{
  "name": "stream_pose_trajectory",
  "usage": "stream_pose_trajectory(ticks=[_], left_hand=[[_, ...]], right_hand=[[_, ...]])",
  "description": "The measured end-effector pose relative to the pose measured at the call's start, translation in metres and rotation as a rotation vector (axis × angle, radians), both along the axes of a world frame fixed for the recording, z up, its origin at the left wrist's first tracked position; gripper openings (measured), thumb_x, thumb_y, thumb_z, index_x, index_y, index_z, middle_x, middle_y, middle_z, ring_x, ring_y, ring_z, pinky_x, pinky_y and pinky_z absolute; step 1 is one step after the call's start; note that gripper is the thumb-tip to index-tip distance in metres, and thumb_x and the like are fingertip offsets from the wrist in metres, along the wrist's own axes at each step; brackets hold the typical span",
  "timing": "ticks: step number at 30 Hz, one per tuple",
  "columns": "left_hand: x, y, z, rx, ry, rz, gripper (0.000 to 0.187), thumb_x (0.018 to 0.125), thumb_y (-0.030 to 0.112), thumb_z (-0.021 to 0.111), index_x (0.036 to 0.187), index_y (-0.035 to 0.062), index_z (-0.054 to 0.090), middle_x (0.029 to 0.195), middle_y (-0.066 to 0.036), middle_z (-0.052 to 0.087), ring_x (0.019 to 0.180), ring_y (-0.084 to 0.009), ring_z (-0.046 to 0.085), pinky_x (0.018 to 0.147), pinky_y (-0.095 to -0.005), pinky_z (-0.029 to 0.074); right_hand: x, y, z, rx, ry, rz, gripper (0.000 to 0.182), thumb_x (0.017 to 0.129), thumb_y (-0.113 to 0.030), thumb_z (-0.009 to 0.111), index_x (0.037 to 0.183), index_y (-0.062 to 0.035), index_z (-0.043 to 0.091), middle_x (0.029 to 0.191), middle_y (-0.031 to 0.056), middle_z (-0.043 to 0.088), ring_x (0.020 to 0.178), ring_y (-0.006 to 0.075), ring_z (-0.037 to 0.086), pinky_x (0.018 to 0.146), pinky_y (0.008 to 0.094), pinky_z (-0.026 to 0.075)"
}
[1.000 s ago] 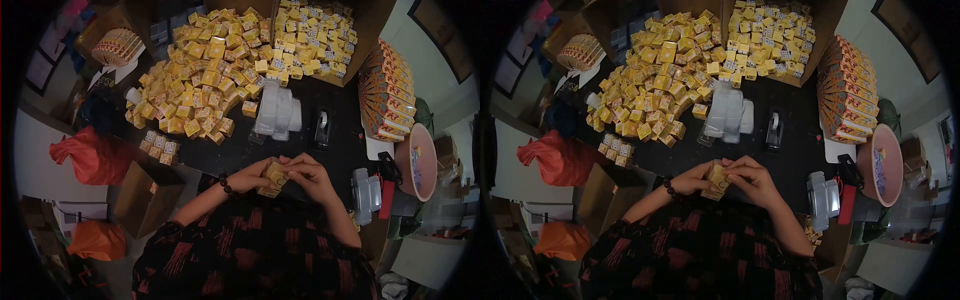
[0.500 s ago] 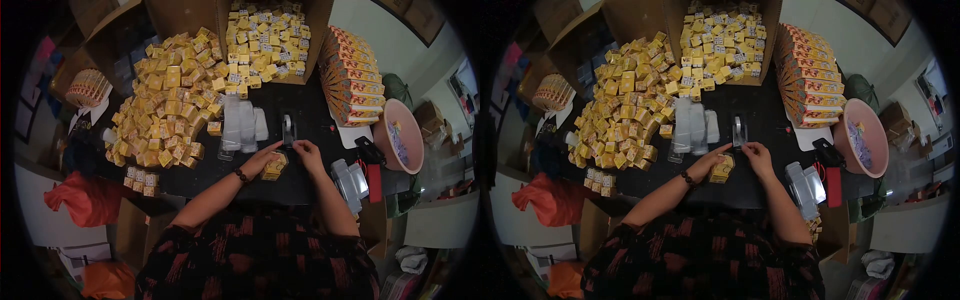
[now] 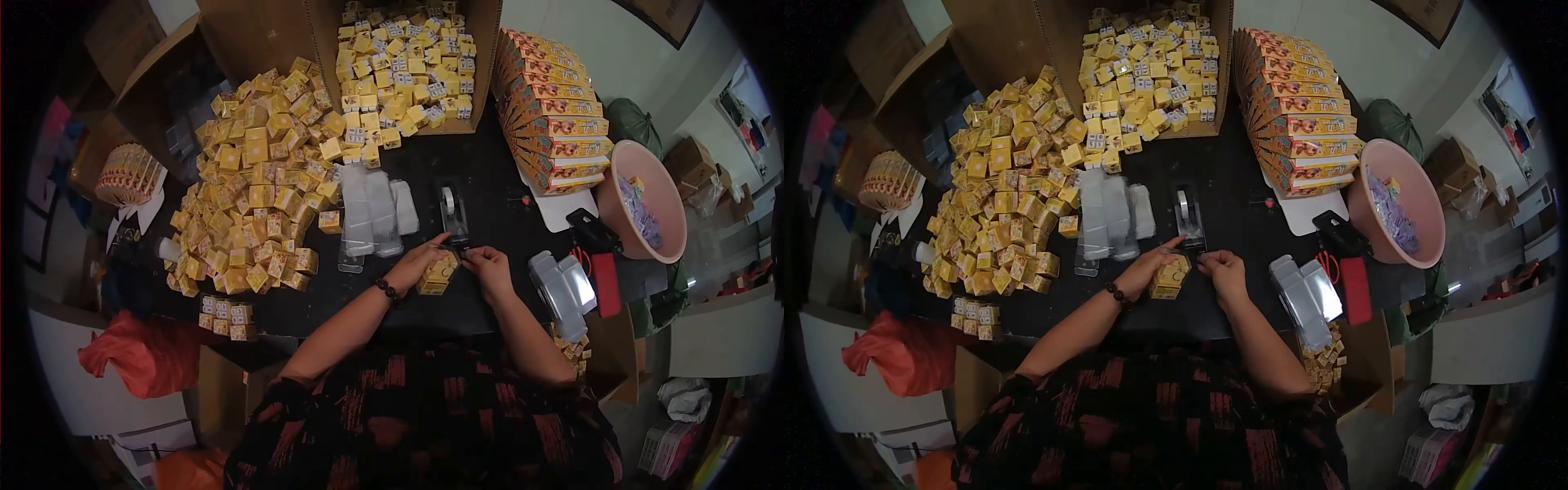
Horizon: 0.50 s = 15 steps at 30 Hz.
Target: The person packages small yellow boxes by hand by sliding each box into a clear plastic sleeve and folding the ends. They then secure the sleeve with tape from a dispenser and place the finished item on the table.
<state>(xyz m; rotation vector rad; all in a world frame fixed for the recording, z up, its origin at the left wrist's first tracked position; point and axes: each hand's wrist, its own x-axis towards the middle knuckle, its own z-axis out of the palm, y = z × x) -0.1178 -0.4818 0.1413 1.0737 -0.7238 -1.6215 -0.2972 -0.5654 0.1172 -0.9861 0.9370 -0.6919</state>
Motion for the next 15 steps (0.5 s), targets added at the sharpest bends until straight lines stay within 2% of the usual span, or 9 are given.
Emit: stream_pose_trajectory(ticks=[1, 3, 4, 5, 6, 10, 12, 13, 15], left_hand=[[-0.002, 0.003, 0.001, -0.001, -0.001, -0.003, 0.059, 0.091, 0.020, 0.051, 0.145, 0.0087, 0.030, 0.111, -0.005, 0.059, 0.100, -0.0121, 0.058, 0.087, -0.0240, 0.045], [-0.008, 0.012, 0.006, -0.192, -0.287, 0.156, 0.061, 0.088, 0.016, 0.057, 0.144, 0.0091, 0.034, 0.109, -0.007, 0.060, 0.096, -0.0124, 0.058, 0.086, -0.0250, 0.046], [-0.010, 0.015, 0.012, -0.185, -0.283, 0.153, 0.061, 0.088, 0.016, 0.057, 0.144, 0.0091, 0.034, 0.109, -0.007, 0.060, 0.096, -0.0124, 0.058, 0.086, -0.0250, 0.046], [-0.013, 0.020, 0.020, -0.255, -0.406, 0.171, 0.063, 0.086, 0.015, 0.059, 0.144, 0.0095, 0.034, 0.108, -0.008, 0.060, 0.094, -0.0126, 0.058, 0.084, -0.0255, 0.046], [-0.014, 0.023, 0.025, -0.329, -0.531, 0.188, 0.065, 0.084, 0.014, 0.062, 0.143, 0.0098, 0.035, 0.107, -0.009, 0.060, 0.092, -0.0128, 0.059, 0.082, -0.0261, 0.047], [-0.017, 0.026, 0.032, -0.352, -0.583, 0.171, 0.067, 0.082, 0.017, 0.065, 0.142, 0.0103, 0.036, 0.106, -0.011, 0.060, 0.090, -0.0130, 0.059, 0.079, -0.0265, 0.048], [-0.017, 0.026, 0.025, -0.369, -0.554, 0.205, 0.059, 0.086, 0.017, 0.060, 0.140, 0.0090, 0.039, 0.104, -0.009, 0.061, 0.091, -0.0127, 0.059, 0.080, -0.0265, 0.048], [-0.017, 0.024, 0.020, -0.366, -0.553, 0.206, 0.059, 0.086, 0.017, 0.060, 0.140, 0.0090, 0.039, 0.104, -0.009, 0.061, 0.091, -0.0127, 0.059, 0.080, -0.0265, 0.048], [-0.018, 0.013, 0.013, -0.185, 0.072, 0.210, 0.049, 0.090, 0.018, 0.054, 0.137, 0.0060, 0.042, 0.105, -0.007, 0.061, 0.093, -0.0126, 0.060, 0.082, -0.0261, 0.048]], right_hand=[[-0.002, 0.006, 0.011, -0.001, -0.001, -0.003, 0.006, 0.089, -0.013, 0.061, 0.089, -0.0076, 0.063, 0.087, 0.0016, 0.063, 0.081, 0.0113, 0.060, 0.073, 0.0234, 0.049], [-0.010, 0.024, 0.049, 0.179, -0.104, 0.007, 0.009, 0.090, -0.016, 0.060, 0.086, -0.0079, 0.063, 0.084, 0.0011, 0.063, 0.078, 0.0095, 0.059, 0.070, 0.0205, 0.046], [-0.010, 0.031, 0.061, 0.186, -0.100, 0.003, 0.009, 0.090, -0.016, 0.060, 0.086, -0.0079, 0.063, 0.084, 0.0011, 0.063, 0.078, 0.0095, 0.059, 0.070, 0.0205, 0.046], [-0.009, 0.040, 0.071, 0.192, -0.092, 0.060, 0.010, 0.090, -0.017, 0.060, 0.085, -0.0084, 0.063, 0.083, 0.0004, 0.062, 0.075, 0.0088, 0.058, 0.069, 0.0205, 0.046], [-0.009, 0.045, 0.075, 0.195, -0.088, 0.116, 0.012, 0.090, -0.018, 0.060, 0.084, -0.0089, 0.063, 0.081, -0.0004, 0.062, 0.073, 0.0082, 0.057, 0.067, 0.0206, 0.045], [-0.010, 0.052, 0.065, 0.196, 0.020, 0.151, 0.015, 0.091, -0.019, 0.060, 0.082, -0.0079, 0.062, 0.075, -0.0016, 0.060, 0.067, 0.0072, 0.054, 0.065, 0.0218, 0.043], [-0.010, 0.054, 0.041, -0.159, 0.108, 0.186, 0.018, 0.090, -0.018, 0.062, 0.078, -0.0042, 0.061, 0.067, -0.0013, 0.054, 0.062, 0.0079, 0.048, 0.060, 0.0229, 0.039], [-0.009, 0.054, 0.040, -0.156, 0.109, 0.187, 0.018, 0.090, -0.018, 0.062, 0.078, -0.0042, 0.061, 0.067, -0.0013, 0.054, 0.062, 0.0079, 0.048, 0.060, 0.0229, 0.039], [-0.004, 0.047, 0.041, -0.657, 0.335, 0.247, 0.022, 0.088, -0.016, 0.064, 0.073, -0.0005, 0.059, 0.070, 0.0018, 0.052, 0.062, 0.0100, 0.046, 0.060, 0.0238, 0.038]])
